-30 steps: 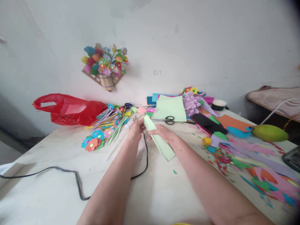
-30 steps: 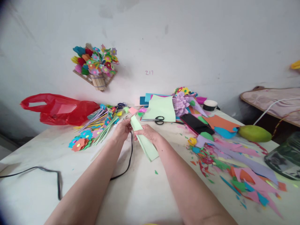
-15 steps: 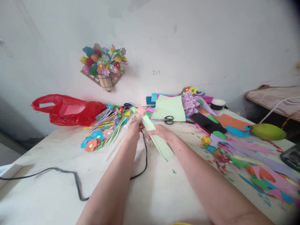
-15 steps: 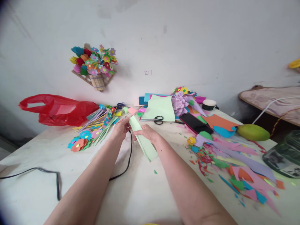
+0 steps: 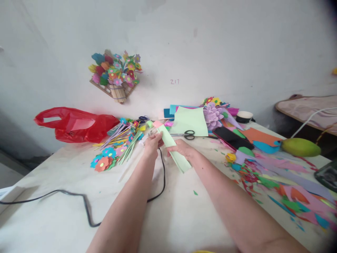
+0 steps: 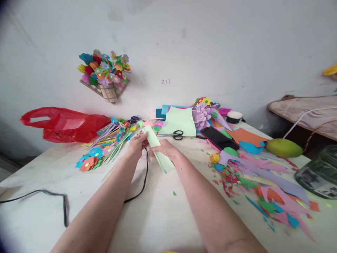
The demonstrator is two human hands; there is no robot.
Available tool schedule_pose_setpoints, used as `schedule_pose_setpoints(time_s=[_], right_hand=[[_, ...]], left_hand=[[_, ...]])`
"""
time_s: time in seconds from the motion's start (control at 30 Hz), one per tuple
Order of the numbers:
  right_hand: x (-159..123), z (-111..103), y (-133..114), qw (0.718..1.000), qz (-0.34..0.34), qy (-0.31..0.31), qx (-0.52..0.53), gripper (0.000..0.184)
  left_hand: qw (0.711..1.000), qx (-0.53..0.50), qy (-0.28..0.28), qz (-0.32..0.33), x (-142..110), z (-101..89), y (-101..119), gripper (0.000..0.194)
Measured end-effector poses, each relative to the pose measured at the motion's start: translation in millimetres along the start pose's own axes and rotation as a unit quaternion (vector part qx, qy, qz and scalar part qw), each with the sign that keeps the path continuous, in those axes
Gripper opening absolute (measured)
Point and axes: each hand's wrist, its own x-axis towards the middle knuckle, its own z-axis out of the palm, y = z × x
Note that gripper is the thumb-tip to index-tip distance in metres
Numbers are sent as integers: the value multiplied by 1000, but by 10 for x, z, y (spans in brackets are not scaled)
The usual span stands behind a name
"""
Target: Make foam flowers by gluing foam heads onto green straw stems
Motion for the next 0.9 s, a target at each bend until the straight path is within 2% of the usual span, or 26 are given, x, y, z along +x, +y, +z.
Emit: schedule_pose_setpoints(time_s=[0.1,0.2,0.43,0.53,0.6,0.7,0.83,0.9], right_hand=[[13,3,8,999,-19,23,18,3],[24,-2,25,999,-19,26,19,5],[23,-64,62,999,28,-45,-10,9],[8,-81,57,998,35,-49,-19,11],[6,-83,53,999,30,-38,-20,11],[22,-79,59,1000,15,-18,-11,10],[48,-71,69,1000,-2,10,15,9],[49,-73,66,1000,-3,18,26,11]], left_hand=[[998,37,-44,-24,-20,9,-33,33],[997,53,-55,-20,-18,-4,-50,34],[999,3,37,21,20,-73,21,33],[997,-15,75,26,33,-94,41,32],[997,-18,76,22,35,-93,39,32],[999,1,39,5,20,-76,21,33],[994,64,-69,-47,-16,-65,-5,33],[992,81,-83,-44,-23,-68,-5,32]])
